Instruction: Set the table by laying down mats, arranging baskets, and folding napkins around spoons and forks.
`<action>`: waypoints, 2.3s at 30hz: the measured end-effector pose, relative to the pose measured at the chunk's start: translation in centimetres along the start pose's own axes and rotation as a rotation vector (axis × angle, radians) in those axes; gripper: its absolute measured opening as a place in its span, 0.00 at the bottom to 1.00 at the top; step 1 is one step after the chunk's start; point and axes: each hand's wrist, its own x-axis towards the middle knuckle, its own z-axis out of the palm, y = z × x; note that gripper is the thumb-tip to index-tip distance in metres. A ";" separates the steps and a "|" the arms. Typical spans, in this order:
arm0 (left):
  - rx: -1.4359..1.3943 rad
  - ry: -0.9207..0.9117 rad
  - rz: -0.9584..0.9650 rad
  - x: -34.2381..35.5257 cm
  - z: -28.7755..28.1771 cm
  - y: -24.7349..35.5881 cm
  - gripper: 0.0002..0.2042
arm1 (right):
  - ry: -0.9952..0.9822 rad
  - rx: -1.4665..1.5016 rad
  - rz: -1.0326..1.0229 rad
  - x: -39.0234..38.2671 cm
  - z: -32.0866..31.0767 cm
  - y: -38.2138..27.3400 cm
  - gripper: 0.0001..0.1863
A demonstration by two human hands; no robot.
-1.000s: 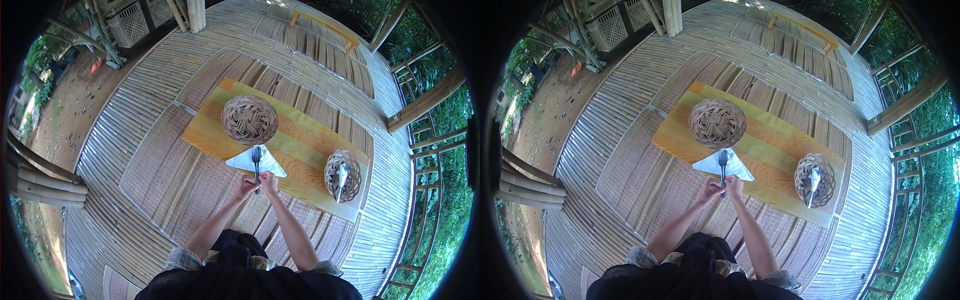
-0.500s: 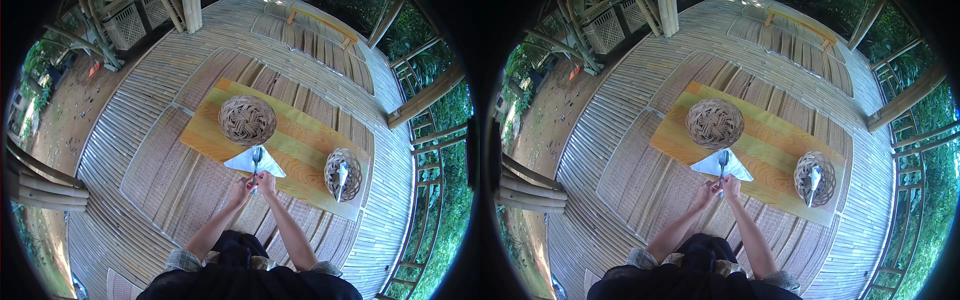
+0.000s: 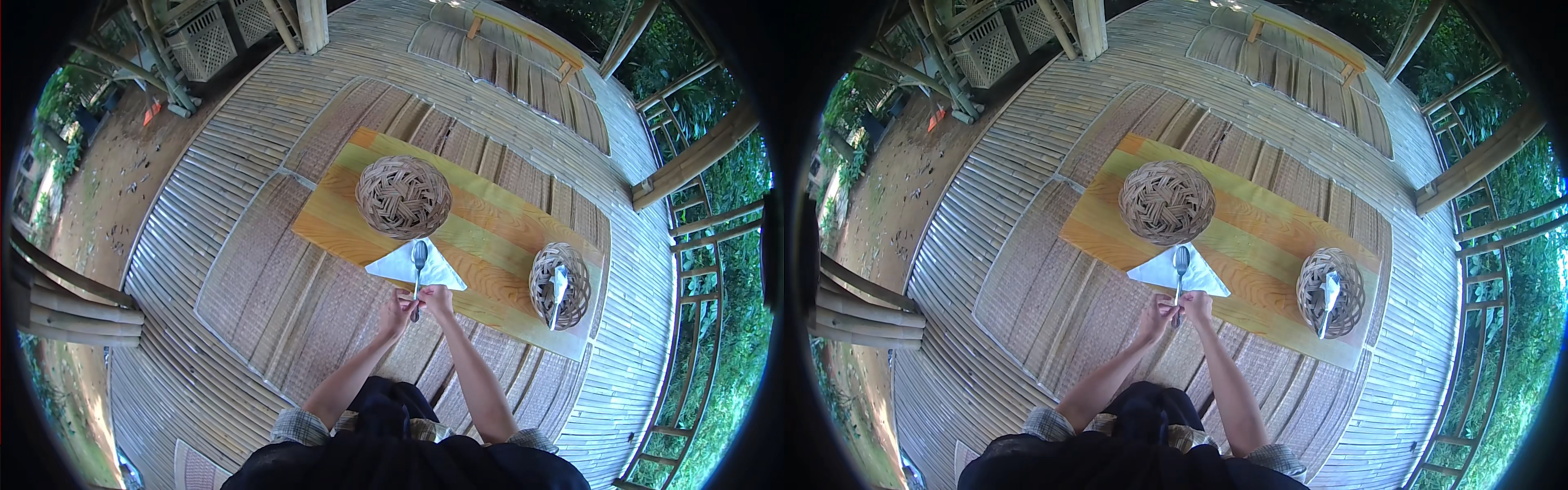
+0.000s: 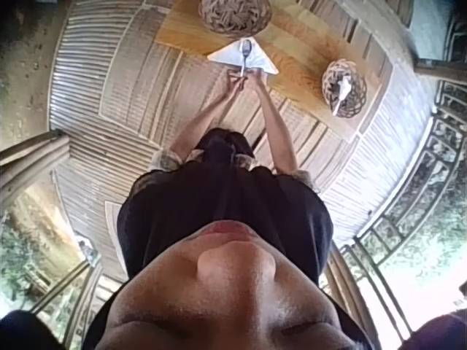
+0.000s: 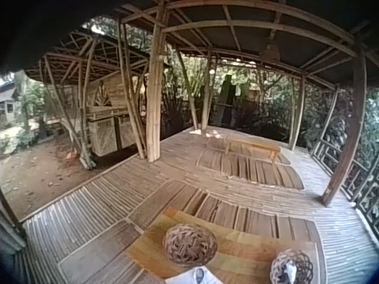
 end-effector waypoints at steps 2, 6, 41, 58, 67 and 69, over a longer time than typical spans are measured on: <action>-0.026 0.013 -0.024 0.3 0.2 -0.4 0.12 | 0.005 0.015 0.012 0.4 -0.3 -0.1 0.05; -0.112 -0.139 -0.083 0.7 0.3 -1.1 0.11 | -0.009 -0.040 -0.038 1.2 -0.7 0.0 0.05; 0.055 -0.183 -0.086 1.7 -0.1 -2.5 0.12 | 0.130 -0.324 -0.348 1.5 -2.8 -4.9 0.20; -0.237 -0.213 -0.231 2.2 -0.8 -2.6 0.11 | -0.091 -0.331 -0.558 1.8 2.6 -4.2 0.30; -0.365 0.522 -0.378 5.5 -0.9 -2.3 0.13 | 0.000 -0.299 -0.658 0.3 2.7 -4.8 0.29; -0.235 0.587 -0.311 6.0 -1.1 -2.9 0.12 | 0.007 -0.297 -0.663 0.1 3.1 -5.1 0.29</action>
